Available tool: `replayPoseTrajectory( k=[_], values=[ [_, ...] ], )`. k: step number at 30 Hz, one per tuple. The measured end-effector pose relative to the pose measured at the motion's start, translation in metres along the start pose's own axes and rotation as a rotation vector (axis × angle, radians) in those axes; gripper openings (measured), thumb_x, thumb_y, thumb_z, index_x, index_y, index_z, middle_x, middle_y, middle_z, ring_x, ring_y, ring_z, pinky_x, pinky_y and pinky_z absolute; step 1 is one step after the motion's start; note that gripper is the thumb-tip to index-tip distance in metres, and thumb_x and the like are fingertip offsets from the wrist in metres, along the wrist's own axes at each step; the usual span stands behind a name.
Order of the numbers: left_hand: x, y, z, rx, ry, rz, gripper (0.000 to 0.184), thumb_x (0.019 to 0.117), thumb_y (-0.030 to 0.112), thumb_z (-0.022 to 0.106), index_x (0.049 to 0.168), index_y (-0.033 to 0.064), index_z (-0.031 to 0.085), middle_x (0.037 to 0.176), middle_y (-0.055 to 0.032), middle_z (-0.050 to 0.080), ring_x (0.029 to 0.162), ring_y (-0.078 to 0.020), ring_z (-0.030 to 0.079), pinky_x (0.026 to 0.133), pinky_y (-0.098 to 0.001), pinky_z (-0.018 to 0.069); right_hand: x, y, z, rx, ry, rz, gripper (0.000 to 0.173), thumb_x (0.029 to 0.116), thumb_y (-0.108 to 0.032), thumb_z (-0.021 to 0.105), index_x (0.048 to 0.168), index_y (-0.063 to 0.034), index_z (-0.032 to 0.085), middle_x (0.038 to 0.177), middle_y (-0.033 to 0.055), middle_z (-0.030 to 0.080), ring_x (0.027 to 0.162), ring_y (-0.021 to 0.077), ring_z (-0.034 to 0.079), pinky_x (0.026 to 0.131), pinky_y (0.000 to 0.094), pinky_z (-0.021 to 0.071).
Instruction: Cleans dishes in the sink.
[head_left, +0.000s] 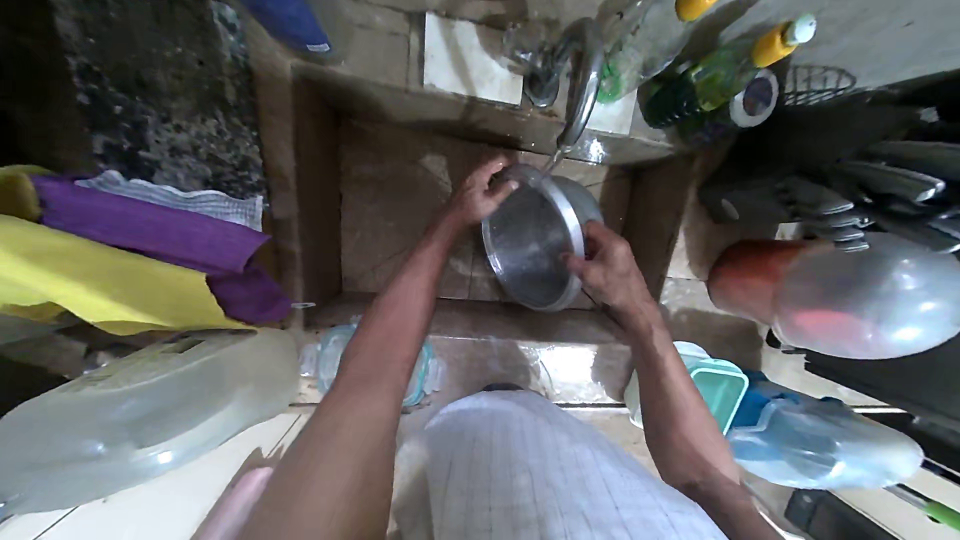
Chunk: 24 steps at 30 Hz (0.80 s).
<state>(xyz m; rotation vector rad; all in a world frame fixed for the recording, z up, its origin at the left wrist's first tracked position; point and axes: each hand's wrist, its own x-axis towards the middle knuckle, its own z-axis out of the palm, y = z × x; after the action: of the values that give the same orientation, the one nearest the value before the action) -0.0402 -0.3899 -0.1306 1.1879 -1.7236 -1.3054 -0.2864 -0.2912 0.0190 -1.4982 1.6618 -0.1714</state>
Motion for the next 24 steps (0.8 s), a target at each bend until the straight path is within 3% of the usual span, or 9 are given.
replayPoseTrajectory(
  k=[3,5,8,10,14,17,19,21,24],
  values=[
    [0.004,0.032,0.024,0.087,-0.079,0.188,0.037,0.0935,0.016,0.073,0.126,-0.0012,0.067,0.125,-0.0183,0.068,0.121,-0.0265,0.063,0.11,-0.0411,0.0474,0.041,-0.009,0.009,-0.11,0.081,0.016,0.035,0.0888,-0.024,0.073,0.116,-0.0042,0.065,0.091,0.0157,0.069,0.079,0.0316,0.068,0.071,0.0562,0.0559],
    [0.018,0.04,0.018,0.161,-0.138,0.301,0.034,0.0921,0.018,0.073,0.123,0.0031,0.07,0.124,-0.0156,0.069,0.122,-0.0276,0.062,0.11,-0.045,0.0449,0.051,-0.015,0.007,-0.141,0.099,-0.009,0.03,0.0895,-0.02,0.07,0.115,-0.0039,0.066,0.089,0.0161,0.069,0.078,0.0322,0.068,0.07,0.0562,0.0551],
    [0.008,0.008,0.001,0.017,0.017,0.03,0.039,0.1022,0.021,0.061,0.135,-0.0004,0.061,0.137,-0.017,0.063,0.132,-0.0213,0.057,0.116,-0.0361,0.0425,0.009,-0.013,-0.008,-0.073,0.04,-0.039,0.026,0.0931,-0.024,0.068,0.114,-0.0109,0.062,0.084,0.0115,0.066,0.065,0.0262,0.065,0.055,0.0476,0.0543],
    [0.004,0.011,0.006,-0.01,0.014,-0.082,0.046,0.1051,0.024,0.057,0.144,-0.0002,0.053,0.145,-0.0172,0.057,0.138,-0.0214,0.052,0.119,-0.0362,0.0388,0.016,-0.015,-0.006,-0.114,0.069,-0.02,0.034,0.0905,-0.031,0.072,0.115,-0.0099,0.063,0.087,0.0128,0.069,0.071,0.0286,0.068,0.061,0.0522,0.0556],
    [0.019,0.04,0.029,0.237,-0.172,0.22,0.04,0.0971,0.026,0.068,0.131,0.0062,0.064,0.134,-0.0137,0.064,0.131,-0.0284,0.056,0.116,-0.047,0.0398,0.047,-0.017,0.001,-0.216,0.122,-0.006,0.027,0.0885,-0.021,0.07,0.109,-0.0037,0.066,0.087,0.0166,0.068,0.077,0.0333,0.067,0.069,0.0577,0.0539],
    [0.011,0.007,0.015,0.081,-0.097,-0.021,0.047,0.1046,0.026,0.058,0.143,0.0007,0.054,0.144,-0.0178,0.058,0.137,-0.0242,0.053,0.118,-0.0391,0.0397,0.004,-0.008,-0.011,-0.103,0.033,-0.016,0.028,0.0931,-0.024,0.069,0.117,-0.013,0.061,0.084,0.0108,0.067,0.064,0.0266,0.065,0.053,0.0478,0.0543],
    [0.006,0.011,0.017,0.022,-0.089,-0.119,0.048,0.1062,0.026,0.056,0.146,0.0003,0.049,0.147,-0.0183,0.054,0.139,-0.0235,0.052,0.119,-0.0389,0.0385,0.007,-0.007,-0.011,-0.12,0.031,0.02,0.035,0.092,-0.03,0.072,0.119,-0.0128,0.06,0.086,0.012,0.068,0.066,0.0286,0.066,0.054,0.0499,0.0543],
    [0.007,0.031,0.034,0.111,-0.153,0.061,0.043,0.1025,0.024,0.062,0.138,0.0005,0.058,0.139,-0.0185,0.061,0.134,-0.0272,0.055,0.117,-0.0419,0.0399,0.034,-0.011,-0.006,-0.193,0.078,0.041,0.036,0.0891,-0.026,0.072,0.117,-0.0041,0.065,0.09,0.0177,0.069,0.077,0.0349,0.068,0.067,0.0591,0.0542],
    [0.015,0.036,0.029,0.119,-0.147,0.145,0.04,0.1003,0.02,0.065,0.135,0.0002,0.062,0.137,-0.0186,0.062,0.132,-0.0277,0.056,0.116,-0.0413,0.0408,0.035,-0.013,-0.006,-0.193,0.084,0.002,0.03,0.0898,-0.023,0.069,0.114,-0.0055,0.064,0.089,0.0164,0.068,0.076,0.0336,0.067,0.066,0.0572,0.0538]
  ],
)
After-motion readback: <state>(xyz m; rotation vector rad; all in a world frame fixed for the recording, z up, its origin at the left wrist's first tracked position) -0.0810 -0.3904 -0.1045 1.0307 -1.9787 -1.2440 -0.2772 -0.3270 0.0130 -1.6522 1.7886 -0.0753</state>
